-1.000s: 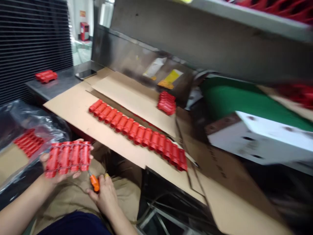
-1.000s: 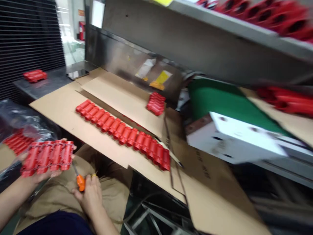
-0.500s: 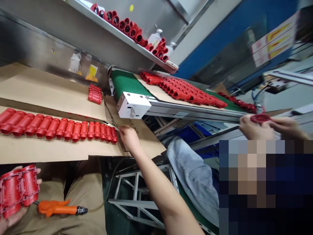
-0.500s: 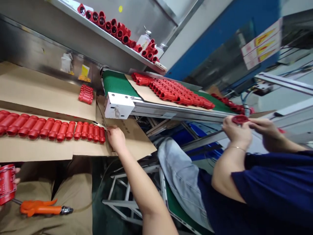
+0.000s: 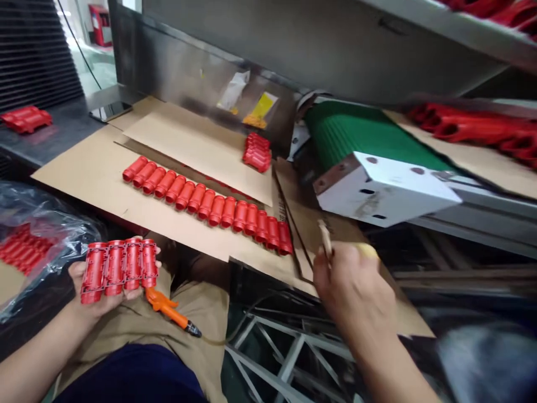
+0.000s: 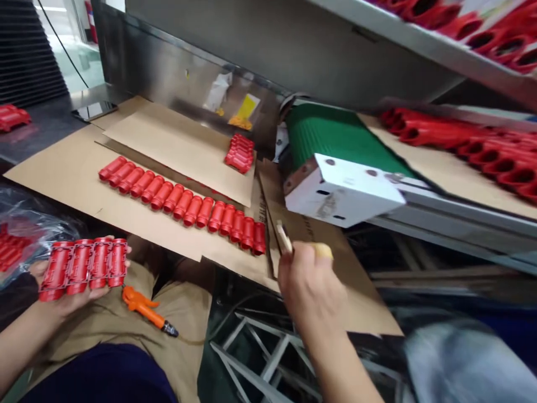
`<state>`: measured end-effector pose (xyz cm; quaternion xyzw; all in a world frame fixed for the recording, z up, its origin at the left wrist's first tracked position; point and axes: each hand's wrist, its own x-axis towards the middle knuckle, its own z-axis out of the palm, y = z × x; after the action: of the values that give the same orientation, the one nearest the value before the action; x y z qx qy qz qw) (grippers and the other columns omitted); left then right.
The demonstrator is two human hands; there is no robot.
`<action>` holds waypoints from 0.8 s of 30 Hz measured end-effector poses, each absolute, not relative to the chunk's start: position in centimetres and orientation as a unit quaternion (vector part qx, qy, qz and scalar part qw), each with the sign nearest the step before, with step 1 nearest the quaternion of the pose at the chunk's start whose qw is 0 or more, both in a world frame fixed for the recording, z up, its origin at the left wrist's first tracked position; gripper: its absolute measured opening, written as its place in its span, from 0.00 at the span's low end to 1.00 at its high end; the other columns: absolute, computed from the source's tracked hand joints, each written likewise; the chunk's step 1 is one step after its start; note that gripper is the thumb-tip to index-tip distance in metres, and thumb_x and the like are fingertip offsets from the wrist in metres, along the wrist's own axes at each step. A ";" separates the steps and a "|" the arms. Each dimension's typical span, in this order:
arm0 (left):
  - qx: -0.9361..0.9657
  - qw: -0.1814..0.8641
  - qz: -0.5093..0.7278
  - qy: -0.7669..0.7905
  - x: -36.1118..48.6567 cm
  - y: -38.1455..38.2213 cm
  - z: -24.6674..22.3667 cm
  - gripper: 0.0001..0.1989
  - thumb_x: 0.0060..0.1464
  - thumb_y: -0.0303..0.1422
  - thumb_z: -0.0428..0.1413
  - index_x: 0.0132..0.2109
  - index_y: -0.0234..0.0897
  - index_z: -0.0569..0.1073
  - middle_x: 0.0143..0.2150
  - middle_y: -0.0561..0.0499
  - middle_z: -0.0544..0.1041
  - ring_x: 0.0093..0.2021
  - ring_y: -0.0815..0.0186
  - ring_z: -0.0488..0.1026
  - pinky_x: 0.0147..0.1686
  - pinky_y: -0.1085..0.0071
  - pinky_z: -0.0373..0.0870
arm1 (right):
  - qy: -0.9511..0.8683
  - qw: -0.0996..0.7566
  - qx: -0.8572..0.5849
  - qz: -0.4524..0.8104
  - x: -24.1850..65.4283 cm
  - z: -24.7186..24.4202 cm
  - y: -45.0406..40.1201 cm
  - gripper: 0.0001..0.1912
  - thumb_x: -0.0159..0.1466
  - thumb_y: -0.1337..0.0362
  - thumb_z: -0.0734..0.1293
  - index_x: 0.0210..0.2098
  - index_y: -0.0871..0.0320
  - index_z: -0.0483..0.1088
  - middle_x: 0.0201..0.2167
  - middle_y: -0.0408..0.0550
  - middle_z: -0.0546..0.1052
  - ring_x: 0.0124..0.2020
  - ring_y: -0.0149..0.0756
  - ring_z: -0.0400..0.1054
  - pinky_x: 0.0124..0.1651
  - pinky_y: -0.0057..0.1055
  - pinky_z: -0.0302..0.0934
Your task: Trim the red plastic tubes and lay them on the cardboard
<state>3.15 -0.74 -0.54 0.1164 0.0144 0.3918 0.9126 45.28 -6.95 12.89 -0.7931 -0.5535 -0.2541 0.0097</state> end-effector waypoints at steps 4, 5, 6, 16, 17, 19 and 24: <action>0.144 0.909 0.391 -0.001 5.1 -0.7 1.2 0.42 0.49 0.50 0.62 0.68 0.34 0.70 0.67 0.35 0.72 0.63 0.43 0.72 0.49 0.57 0.78 | -0.706 0.267 -0.598 -0.271 37.9 11.8 -11.9 0.10 0.72 0.64 0.67 0.51 0.55 0.76 0.42 0.51 0.83 0.37 0.36 0.79 0.42 0.29 0.73; 0.143 0.909 0.392 0.003 5.4 -0.7 1.4 0.42 0.49 0.50 0.63 0.68 0.35 0.71 0.67 0.35 0.73 0.63 0.42 0.73 0.46 0.58 0.78 | -0.745 0.314 -0.569 -0.152 35.8 11.4 -12.4 0.14 0.70 0.69 0.68 0.55 0.56 0.76 0.48 0.54 0.82 0.44 0.39 0.80 0.47 0.31 0.76; 0.143 0.909 0.392 0.009 5.6 -0.7 1.6 0.42 0.49 0.49 0.63 0.68 0.36 0.71 0.65 0.35 0.74 0.62 0.42 0.74 0.44 0.59 0.78 | -0.757 0.357 -0.544 -0.055 33.8 10.9 -12.6 0.20 0.69 0.75 0.68 0.59 0.57 0.74 0.53 0.57 0.81 0.49 0.40 0.80 0.51 0.31 0.77; 0.151 0.916 0.371 -0.001 5.4 -1.3 1.3 0.45 0.48 0.51 0.65 0.70 0.38 0.69 0.64 0.34 0.75 0.58 0.42 0.76 0.42 0.61 0.77 | -0.714 0.551 -0.383 0.199 26.4 4.8 -10.4 0.27 0.67 0.75 0.71 0.64 0.54 0.73 0.55 0.55 0.77 0.46 0.37 0.77 0.47 0.29 0.78; 0.146 0.915 0.376 0.001 5.5 -1.4 1.4 0.44 0.47 0.50 0.66 0.69 0.40 0.69 0.63 0.35 0.76 0.57 0.42 0.77 0.40 0.61 0.77 | -0.722 0.549 -0.376 0.190 26.4 4.8 -10.4 0.26 0.67 0.75 0.72 0.64 0.57 0.72 0.52 0.56 0.78 0.46 0.38 0.76 0.47 0.32 0.77; 0.134 0.910 0.393 0.017 5.7 -1.5 1.8 0.43 0.47 0.48 0.67 0.69 0.42 0.71 0.60 0.38 0.79 0.53 0.41 0.78 0.36 0.61 0.77 | -0.732 0.543 -0.368 0.182 26.5 5.2 -10.2 0.24 0.68 0.74 0.71 0.63 0.60 0.71 0.49 0.58 0.80 0.46 0.40 0.76 0.48 0.36 0.77; 0.106 0.922 0.368 0.054 5.7 -1.5 2.2 0.42 0.43 0.47 0.69 0.67 0.49 0.73 0.57 0.44 0.81 0.53 0.40 0.78 0.36 0.59 0.78 | -0.739 0.530 -0.375 0.179 26.6 5.6 -9.9 0.20 0.69 0.73 0.70 0.59 0.60 0.73 0.48 0.57 0.81 0.45 0.39 0.77 0.47 0.34 0.76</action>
<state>5.73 -1.45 2.20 0.1065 0.0539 0.3676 0.9223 26.61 -9.93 5.61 -0.3752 -0.7390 0.1786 0.5304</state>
